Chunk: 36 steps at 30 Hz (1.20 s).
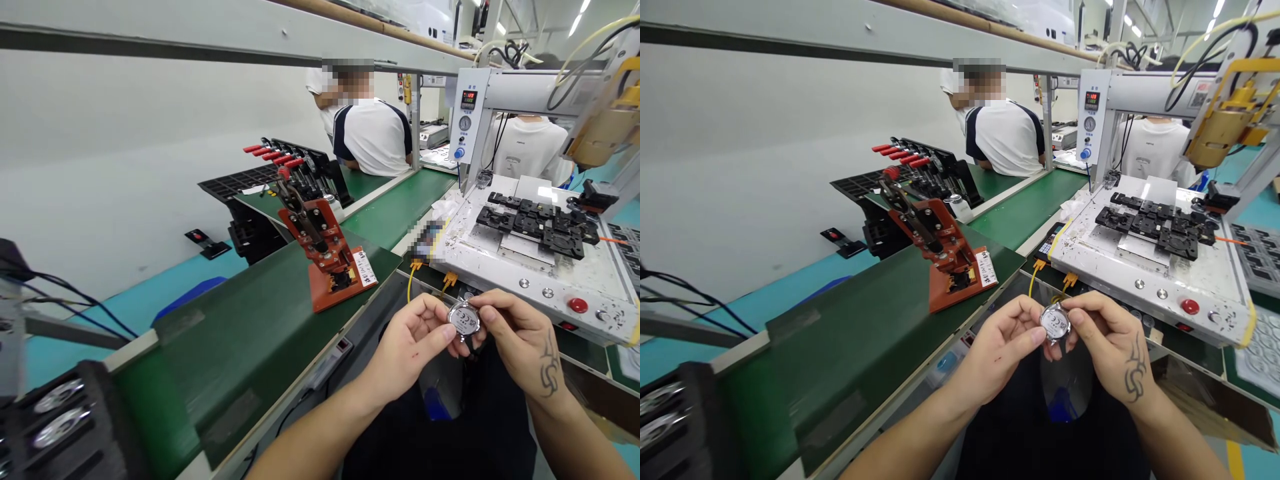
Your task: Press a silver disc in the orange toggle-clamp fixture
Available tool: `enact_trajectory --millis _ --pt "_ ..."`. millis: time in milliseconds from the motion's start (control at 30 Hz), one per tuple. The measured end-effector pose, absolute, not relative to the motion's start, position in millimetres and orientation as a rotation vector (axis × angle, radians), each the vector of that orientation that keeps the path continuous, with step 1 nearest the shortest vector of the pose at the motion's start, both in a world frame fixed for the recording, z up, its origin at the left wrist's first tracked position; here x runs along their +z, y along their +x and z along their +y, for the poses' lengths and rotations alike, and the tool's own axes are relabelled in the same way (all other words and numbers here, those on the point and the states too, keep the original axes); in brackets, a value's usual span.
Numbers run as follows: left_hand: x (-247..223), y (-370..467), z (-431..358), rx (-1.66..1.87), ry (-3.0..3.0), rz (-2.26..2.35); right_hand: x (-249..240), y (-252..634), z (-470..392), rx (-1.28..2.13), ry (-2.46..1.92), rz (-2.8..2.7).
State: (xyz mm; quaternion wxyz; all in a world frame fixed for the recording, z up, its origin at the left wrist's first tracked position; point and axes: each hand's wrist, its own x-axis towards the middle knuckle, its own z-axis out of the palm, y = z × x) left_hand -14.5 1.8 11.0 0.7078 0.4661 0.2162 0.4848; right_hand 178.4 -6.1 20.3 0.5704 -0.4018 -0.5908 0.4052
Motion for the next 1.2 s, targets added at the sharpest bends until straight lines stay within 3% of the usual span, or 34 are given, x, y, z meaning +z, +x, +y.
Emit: enact_trajectory --millis 500,867,1200 --pt "15.6 -14.5 4.5 1.010 0.922 0.533 23.8 175.2 -4.6 1.000 -0.975 -1.365" --pt "40.4 -31.0 17.7 1.051 1.318 0.795 15.8 171.7 -3.2 1.202 -1.011 -1.428" --pt "15.9 -25.7 18.6 1.069 1.142 0.681 11.0 165.7 -1.9 1.257 -0.954 -1.233"
